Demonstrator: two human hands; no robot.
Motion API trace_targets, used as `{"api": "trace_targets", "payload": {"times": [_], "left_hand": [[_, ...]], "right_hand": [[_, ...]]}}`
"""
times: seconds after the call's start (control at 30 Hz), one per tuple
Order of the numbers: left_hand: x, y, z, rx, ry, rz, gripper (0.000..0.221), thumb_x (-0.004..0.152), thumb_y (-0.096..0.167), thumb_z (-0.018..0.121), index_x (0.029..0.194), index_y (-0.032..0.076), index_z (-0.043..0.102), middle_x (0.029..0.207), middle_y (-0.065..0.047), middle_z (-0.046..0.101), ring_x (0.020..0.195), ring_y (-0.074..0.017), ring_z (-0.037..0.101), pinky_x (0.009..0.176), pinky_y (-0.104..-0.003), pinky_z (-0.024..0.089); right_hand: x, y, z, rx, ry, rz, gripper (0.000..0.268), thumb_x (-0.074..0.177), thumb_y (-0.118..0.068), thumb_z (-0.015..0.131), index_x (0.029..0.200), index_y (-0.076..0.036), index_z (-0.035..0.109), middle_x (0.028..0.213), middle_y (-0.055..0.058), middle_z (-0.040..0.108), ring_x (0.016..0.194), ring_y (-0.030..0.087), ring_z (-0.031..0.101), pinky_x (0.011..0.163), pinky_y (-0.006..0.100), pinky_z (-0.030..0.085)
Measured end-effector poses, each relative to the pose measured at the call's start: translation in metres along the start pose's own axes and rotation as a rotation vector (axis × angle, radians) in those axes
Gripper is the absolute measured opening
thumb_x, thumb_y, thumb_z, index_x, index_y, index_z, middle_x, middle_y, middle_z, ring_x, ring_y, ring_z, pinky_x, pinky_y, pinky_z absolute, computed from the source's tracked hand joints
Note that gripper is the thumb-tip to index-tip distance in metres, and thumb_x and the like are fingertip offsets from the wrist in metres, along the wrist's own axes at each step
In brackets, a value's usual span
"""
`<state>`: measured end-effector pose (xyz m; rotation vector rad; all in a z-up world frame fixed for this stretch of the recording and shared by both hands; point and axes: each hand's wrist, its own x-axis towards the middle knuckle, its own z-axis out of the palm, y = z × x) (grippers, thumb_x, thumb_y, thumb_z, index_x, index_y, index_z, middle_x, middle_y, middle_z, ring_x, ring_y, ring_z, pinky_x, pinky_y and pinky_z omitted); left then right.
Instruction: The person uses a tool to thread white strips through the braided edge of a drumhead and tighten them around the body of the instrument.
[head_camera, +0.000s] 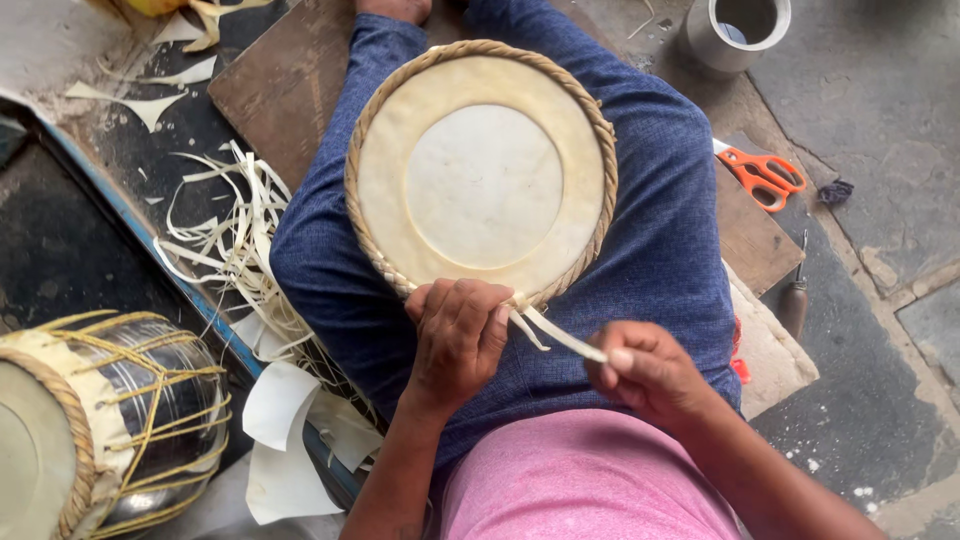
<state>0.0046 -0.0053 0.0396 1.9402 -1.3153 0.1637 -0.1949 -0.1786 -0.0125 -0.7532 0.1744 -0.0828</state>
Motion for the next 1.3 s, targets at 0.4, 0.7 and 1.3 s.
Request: {"api": "trace_targets", "payload": {"times": [0.4,0.7,1.3], "left_hand": [[-0.013,-0.005,0.014,0.141,-0.012,0.056,0.048,0.079,0.014,0.080,0.120,0.016,0.055,0.105,-0.004,0.061,0.100,-0.0288,0.057,0.095,-0.048,0.035],[-0.009,-0.002,0.018,0.154,0.069,0.097,0.041,0.082,0.014,0.082,0.113,0.017,0.054,0.098,0.001,0.060,0.093,-0.0210,0.057,0.091,-0.043,0.033],[0.003,-0.011,0.013,0.106,-0.015,0.039,0.049,0.063,0.007,0.082,0.105,0.019,0.061,0.084,0.002,0.057,0.086,-0.0206,0.057,0.091,-0.041,0.034]], "right_hand": [[0.047,-0.021,0.026,-0.340,-0.158,-0.068,0.029,0.092,-0.014,0.071,0.117,-0.002,0.062,0.116,0.014,0.067,0.107,0.021,0.066,0.095,0.037,0.055],[0.069,-0.016,0.041,-0.460,0.036,0.212,0.028,0.097,-0.031,0.055,0.098,-0.005,0.065,0.080,0.005,0.072,0.051,0.013,0.061,0.047,0.026,0.052],[0.020,0.023,0.037,-0.405,0.126,0.010,0.027,0.104,-0.030,0.062,0.088,-0.008,0.059,0.067,-0.007,0.043,0.058,0.005,0.038,0.049,0.023,0.030]]}}
